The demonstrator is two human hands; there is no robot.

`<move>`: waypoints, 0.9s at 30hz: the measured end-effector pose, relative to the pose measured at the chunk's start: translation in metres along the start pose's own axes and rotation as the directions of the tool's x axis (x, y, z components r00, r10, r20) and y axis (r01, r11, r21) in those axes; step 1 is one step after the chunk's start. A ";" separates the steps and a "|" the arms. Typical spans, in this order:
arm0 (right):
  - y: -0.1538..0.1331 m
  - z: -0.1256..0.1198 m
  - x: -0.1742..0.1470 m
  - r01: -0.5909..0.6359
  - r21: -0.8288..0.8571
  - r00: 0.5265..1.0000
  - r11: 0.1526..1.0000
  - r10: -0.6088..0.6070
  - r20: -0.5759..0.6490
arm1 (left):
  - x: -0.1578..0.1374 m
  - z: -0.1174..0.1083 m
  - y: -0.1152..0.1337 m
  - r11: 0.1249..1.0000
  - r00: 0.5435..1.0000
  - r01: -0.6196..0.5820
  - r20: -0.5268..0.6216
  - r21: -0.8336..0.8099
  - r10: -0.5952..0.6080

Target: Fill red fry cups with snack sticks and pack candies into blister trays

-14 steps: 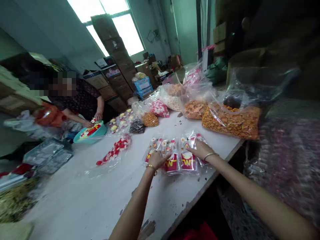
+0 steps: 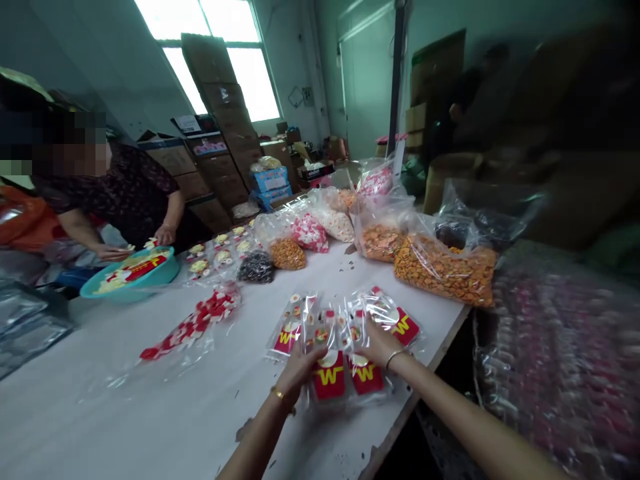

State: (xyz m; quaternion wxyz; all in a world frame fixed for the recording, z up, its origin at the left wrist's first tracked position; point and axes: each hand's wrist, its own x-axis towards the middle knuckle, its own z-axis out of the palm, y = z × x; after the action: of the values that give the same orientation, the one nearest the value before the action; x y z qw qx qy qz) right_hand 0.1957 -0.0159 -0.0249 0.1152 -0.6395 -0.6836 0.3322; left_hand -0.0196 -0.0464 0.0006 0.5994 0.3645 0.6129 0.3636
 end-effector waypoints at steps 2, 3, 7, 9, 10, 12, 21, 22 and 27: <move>0.001 0.014 -0.001 0.001 0.032 1.000 0.999 -0.002 0.026 | -0.008 -0.015 0.005 1.000 0.995 -0.006 -0.100 -0.015 0.004; 0.001 0.021 -0.001 -0.009 0.050 0.999 0.999 0.007 0.035 | -0.013 -0.023 0.009 1.000 0.987 -0.024 -0.158 -0.016 0.021; -0.001 0.033 -0.005 0.001 0.121 0.999 0.993 -0.006 0.037 | -0.034 -0.039 0.025 0.978 0.981 -0.091 -0.186 -0.190 0.055; -0.007 0.027 -0.007 0.057 0.086 0.998 0.995 -0.060 0.027 | -0.040 -0.030 0.027 0.959 1.000 0.002 -0.026 -0.283 -0.010; -0.010 0.021 -0.006 0.081 0.045 0.997 0.996 -0.081 -0.004 | -0.041 -0.022 0.026 0.955 0.997 0.057 0.061 -0.292 -0.041; -0.013 0.004 -0.002 0.091 -0.088 0.985 0.992 -0.103 -0.138 | -0.039 -0.004 0.017 0.964 0.987 0.095 0.147 -0.249 -0.059; 0.061 -0.053 0.044 -0.272 0.102 0.945 0.957 0.286 -0.156 | -0.010 0.018 -0.026 0.993 0.989 -0.039 -0.136 0.108 0.054; 0.069 -0.051 0.046 -0.269 0.185 0.953 0.945 0.289 -0.090 | -0.009 0.018 -0.028 0.996 0.992 -0.034 -0.121 0.088 0.044; 0.087 -0.033 0.031 -0.128 0.462 0.989 0.877 0.150 -0.011 | -0.011 0.020 -0.031 1.000 0.998 0.005 -0.061 0.016 -0.004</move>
State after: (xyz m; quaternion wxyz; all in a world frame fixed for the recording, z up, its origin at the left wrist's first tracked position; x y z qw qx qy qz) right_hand 0.2799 0.0204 -0.0610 0.2551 -0.6489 -0.5348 0.4773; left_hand 0.0002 -0.0706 -0.0221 0.5784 0.3568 0.6343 0.3684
